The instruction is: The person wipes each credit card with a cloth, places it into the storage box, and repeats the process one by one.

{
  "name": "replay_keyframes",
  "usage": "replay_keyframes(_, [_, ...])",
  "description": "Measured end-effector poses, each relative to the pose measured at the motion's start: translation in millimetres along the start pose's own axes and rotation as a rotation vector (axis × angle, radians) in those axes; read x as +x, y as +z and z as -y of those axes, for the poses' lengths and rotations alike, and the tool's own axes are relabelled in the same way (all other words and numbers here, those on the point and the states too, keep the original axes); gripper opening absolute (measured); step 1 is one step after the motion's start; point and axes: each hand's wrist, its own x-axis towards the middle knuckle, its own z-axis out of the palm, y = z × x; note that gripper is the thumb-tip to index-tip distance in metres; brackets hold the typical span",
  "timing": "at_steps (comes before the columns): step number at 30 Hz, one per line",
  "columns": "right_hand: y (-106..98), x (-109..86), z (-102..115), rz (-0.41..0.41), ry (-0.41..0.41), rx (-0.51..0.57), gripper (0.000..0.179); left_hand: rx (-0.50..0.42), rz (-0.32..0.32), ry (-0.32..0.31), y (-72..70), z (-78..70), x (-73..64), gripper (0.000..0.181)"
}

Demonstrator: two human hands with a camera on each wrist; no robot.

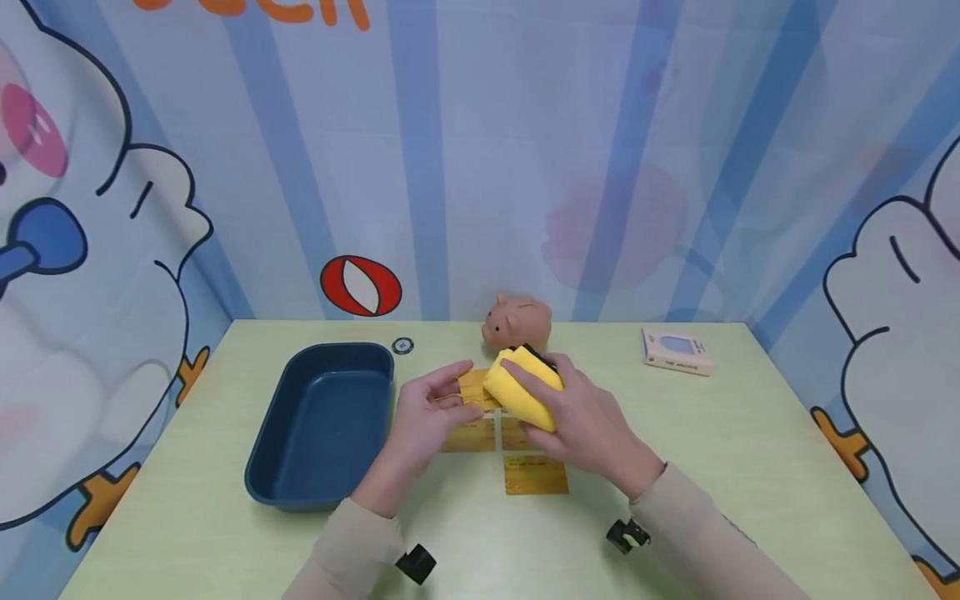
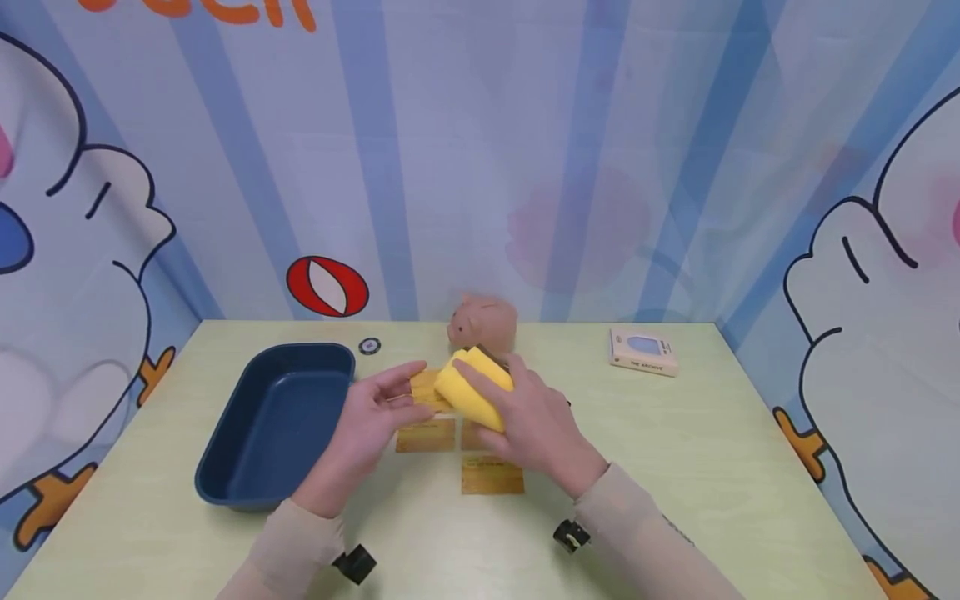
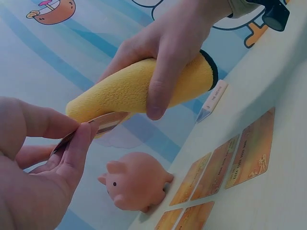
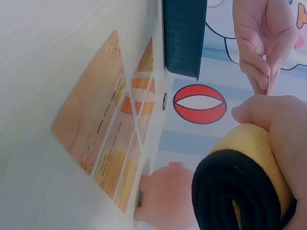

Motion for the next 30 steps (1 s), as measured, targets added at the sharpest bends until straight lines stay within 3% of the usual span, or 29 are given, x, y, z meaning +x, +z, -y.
replay_keyframes(8, [1.2,-2.2,-5.6,-0.013,0.015,-0.033,0.080,-0.039,0.008,-0.012,-7.1,-0.7,1.2,0.062])
replay_keyframes(15, [0.0,-4.3,-11.4,-0.008,0.044,0.002,0.078,-0.001,-0.010,-0.021,-11.0,-2.0,0.5,0.061])
replay_keyframes(30, [-7.7,-13.4,-26.7,0.052,0.235,0.167,0.083,0.012,0.033,-0.055,-17.5,5.1,-0.9,0.061])
